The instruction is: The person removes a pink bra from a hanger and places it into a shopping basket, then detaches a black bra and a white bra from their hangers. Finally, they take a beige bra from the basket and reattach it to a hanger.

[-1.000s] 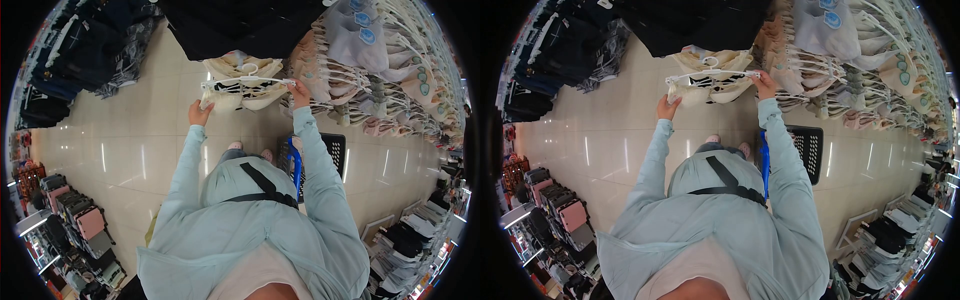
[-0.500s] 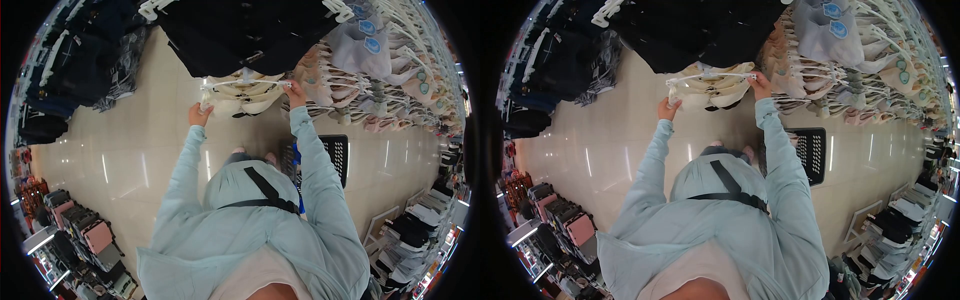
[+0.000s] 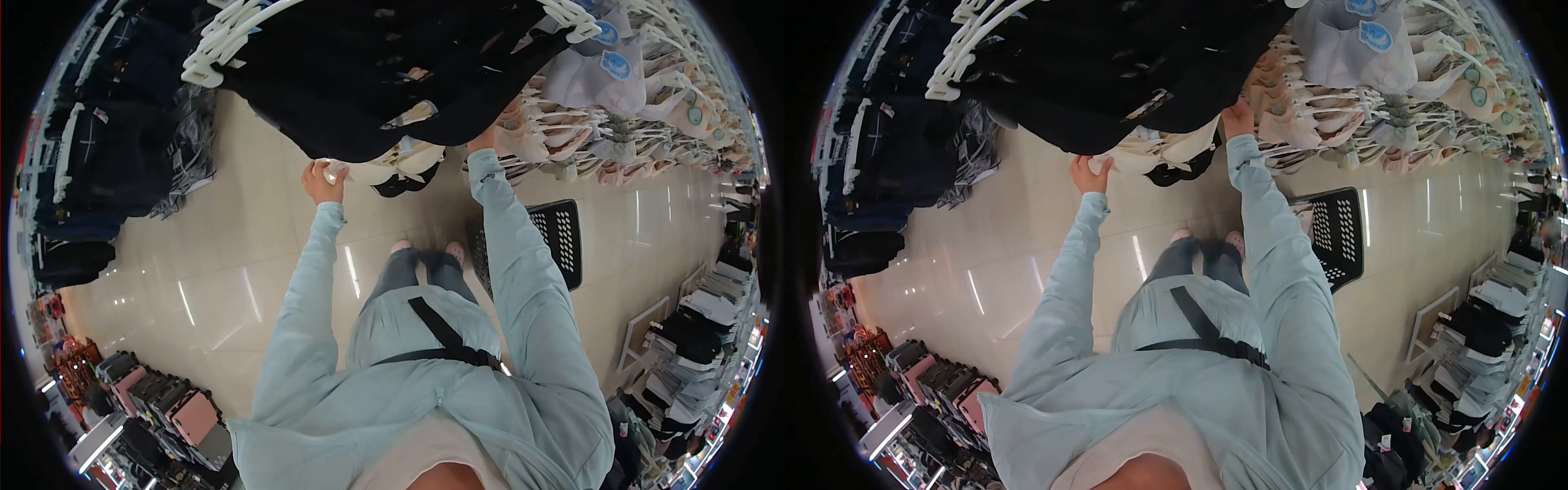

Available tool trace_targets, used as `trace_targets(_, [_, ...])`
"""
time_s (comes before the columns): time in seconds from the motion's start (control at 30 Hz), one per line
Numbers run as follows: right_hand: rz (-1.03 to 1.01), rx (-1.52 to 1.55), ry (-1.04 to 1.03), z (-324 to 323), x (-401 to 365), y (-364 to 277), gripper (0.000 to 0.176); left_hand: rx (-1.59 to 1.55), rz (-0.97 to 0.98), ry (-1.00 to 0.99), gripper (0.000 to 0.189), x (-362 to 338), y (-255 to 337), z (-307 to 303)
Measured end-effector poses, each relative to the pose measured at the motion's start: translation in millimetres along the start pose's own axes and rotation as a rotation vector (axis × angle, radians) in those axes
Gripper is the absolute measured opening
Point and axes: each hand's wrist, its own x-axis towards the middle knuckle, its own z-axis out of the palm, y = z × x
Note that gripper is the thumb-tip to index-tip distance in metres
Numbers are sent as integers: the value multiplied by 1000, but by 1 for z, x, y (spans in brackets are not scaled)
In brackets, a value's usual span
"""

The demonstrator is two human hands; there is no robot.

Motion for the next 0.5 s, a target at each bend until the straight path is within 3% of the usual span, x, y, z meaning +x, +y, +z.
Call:
trace_targets(0.17, [7,-20,93,-20,-9,8,40,-17,116,-39,55,-23,-15,1])
trace_targets(0.23, [1,63,28,-36,-34,-1,38,-37,146,-94,56,-41,-25,4])
trace_targets(0.33, [47,142,39,-77,-83,-3,37,7,-22,-184,55,-81,-40,8])
trace_targets(0.37, [150,152,91,-92,-109,-7,34,40,-73,-218,53,-98,-48,12])
trace_targets(0.43, [219,-78,120,-123,-163,-27,31,33,-180,-476,46,-134,-59,25])
trace_targets(0.47, [128,-375,135,-136,-193,-43,32,21,-151,-504,46,-171,-115,52])
trace_targets(0.5, [41,-676,142,-148,-220,-59,34,-193,-149,-906,37,-200,-147,96])
